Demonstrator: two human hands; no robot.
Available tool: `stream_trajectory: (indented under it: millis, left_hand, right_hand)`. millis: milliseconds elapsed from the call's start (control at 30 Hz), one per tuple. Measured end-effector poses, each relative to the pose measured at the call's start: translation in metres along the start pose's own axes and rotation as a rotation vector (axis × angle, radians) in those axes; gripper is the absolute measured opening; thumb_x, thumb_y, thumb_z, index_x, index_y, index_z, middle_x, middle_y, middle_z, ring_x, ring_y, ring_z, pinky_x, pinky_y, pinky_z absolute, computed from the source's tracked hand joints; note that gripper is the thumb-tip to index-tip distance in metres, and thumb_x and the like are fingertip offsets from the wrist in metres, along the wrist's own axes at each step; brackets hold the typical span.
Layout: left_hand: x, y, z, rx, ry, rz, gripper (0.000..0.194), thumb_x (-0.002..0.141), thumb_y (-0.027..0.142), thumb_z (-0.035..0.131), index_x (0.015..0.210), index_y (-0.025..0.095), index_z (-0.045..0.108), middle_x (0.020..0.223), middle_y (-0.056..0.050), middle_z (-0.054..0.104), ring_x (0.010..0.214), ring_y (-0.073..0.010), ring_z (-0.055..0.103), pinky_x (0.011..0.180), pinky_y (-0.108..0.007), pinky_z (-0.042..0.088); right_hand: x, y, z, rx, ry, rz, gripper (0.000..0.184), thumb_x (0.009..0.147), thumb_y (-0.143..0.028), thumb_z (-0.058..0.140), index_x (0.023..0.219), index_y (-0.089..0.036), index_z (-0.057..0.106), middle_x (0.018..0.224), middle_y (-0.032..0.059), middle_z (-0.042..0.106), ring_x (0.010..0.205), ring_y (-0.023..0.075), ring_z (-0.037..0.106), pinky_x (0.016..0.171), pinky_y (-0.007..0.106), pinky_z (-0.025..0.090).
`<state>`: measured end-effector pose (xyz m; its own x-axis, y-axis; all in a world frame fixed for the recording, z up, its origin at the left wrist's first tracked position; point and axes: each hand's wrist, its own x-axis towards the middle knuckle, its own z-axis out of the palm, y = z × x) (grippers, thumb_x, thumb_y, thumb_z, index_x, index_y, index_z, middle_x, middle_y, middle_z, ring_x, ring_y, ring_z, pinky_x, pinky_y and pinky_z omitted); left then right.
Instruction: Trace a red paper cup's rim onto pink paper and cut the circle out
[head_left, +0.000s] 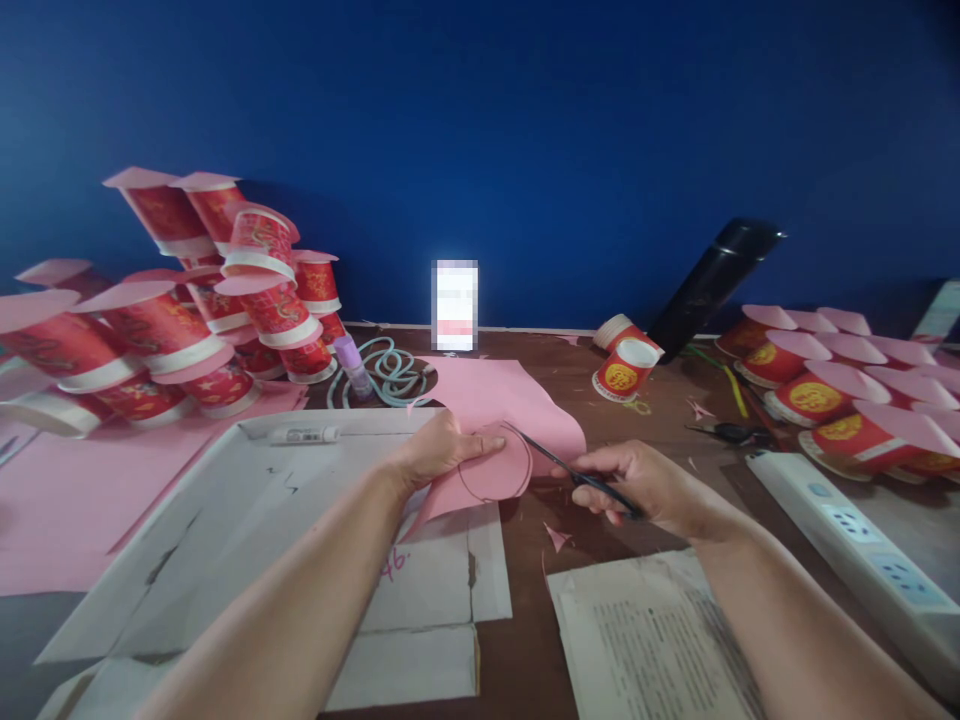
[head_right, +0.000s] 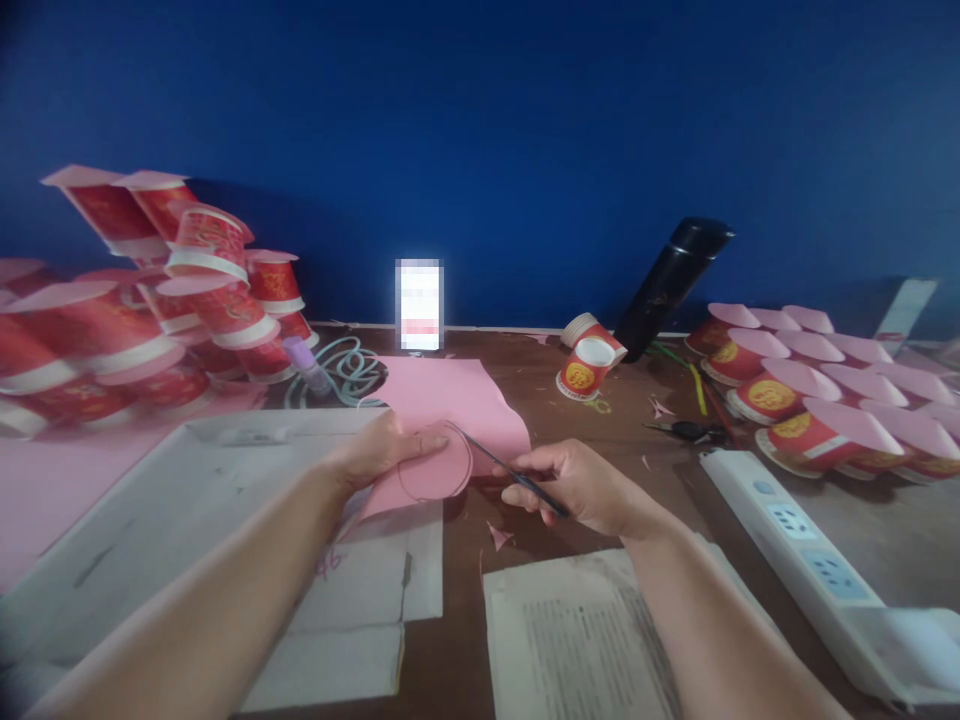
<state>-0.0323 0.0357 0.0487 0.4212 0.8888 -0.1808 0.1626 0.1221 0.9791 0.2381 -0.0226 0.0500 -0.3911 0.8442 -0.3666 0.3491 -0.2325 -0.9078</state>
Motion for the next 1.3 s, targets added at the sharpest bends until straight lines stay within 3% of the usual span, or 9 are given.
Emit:
stream_trajectory:
  millis: [267,533,733,900,1033,1167,1300]
  left_hand:
    - [-0.003,0.006,0.001,0.073,-0.042,0.030,0.039,0.064,0.047,0.078,0.080,0.012,0.070,0.074,-0.008,0.068,0.075,-0.0235,0.061,0.070,-0.036,0.046]
    - [-0.003,0.006,-0.002,0.060,-0.100,0.053,0.042,0.068,0.045,0.077,0.094,0.012,0.072,0.092,-0.011,0.072,0.086,-0.0247,0.063,0.080,-0.038,0.048]
    - [-0.002,0.004,-0.002,0.049,-0.139,0.047,0.038,0.067,0.046,0.078,0.085,0.012,0.072,0.084,-0.009,0.070,0.077,-0.0212,0.060,0.074,-0.036,0.047]
    - [-0.004,0.007,-0.002,0.080,-0.152,0.032,0.035,0.067,0.047,0.078,0.077,0.014,0.070,0.078,-0.006,0.067,0.070,-0.0175,0.057,0.069,-0.032,0.044]
    - [-0.005,0.008,-0.001,0.095,-0.159,0.013,0.035,0.065,0.047,0.079,0.075,0.014,0.070,0.077,-0.006,0.068,0.070,-0.0176,0.057,0.069,-0.032,0.044]
    - [-0.004,0.006,-0.001,0.102,-0.151,0.007,0.038,0.065,0.046,0.080,0.081,0.013,0.071,0.080,-0.006,0.068,0.072,-0.0184,0.058,0.069,-0.032,0.045]
    - [-0.005,0.007,-0.002,0.106,-0.134,-0.011,0.037,0.063,0.045,0.081,0.077,0.013,0.070,0.074,-0.005,0.066,0.068,-0.0167,0.056,0.066,-0.031,0.045]
  right_hand:
    - [-0.002,0.001,-0.001,-0.063,-0.014,-0.047,0.045,0.078,-0.042,0.071,0.116,-0.018,0.071,0.058,-0.0030,0.055,0.050,0.0052,0.042,0.048,0.018,0.039]
    - [-0.004,-0.012,0.002,-0.059,-0.044,0.008,0.043,0.076,-0.038,0.071,0.114,-0.018,0.072,0.064,-0.0012,0.059,0.051,0.0052,0.045,0.047,0.016,0.041]
    - [-0.004,-0.012,0.003,-0.066,-0.047,0.006,0.045,0.072,-0.039,0.075,0.113,-0.019,0.073,0.066,-0.0017,0.062,0.051,0.0054,0.047,0.047,0.017,0.040]
    - [-0.003,-0.007,0.001,-0.071,-0.074,-0.022,0.043,0.077,-0.041,0.072,0.114,-0.018,0.072,0.065,-0.0015,0.063,0.051,0.0052,0.048,0.048,0.017,0.041]
    - [-0.003,-0.007,0.002,-0.072,-0.104,-0.038,0.040,0.079,-0.037,0.071,0.114,-0.018,0.071,0.070,0.0001,0.068,0.053,0.0057,0.052,0.050,0.016,0.042]
    - [-0.004,-0.012,0.005,-0.085,-0.090,-0.045,0.029,0.080,-0.036,0.070,0.102,-0.017,0.075,0.068,0.0002,0.068,0.053,0.0060,0.054,0.049,0.016,0.041]
    - [-0.005,-0.015,0.007,-0.097,-0.070,-0.038,0.032,0.080,-0.037,0.070,0.105,-0.017,0.074,0.067,-0.0007,0.068,0.050,0.0049,0.051,0.046,0.016,0.039]
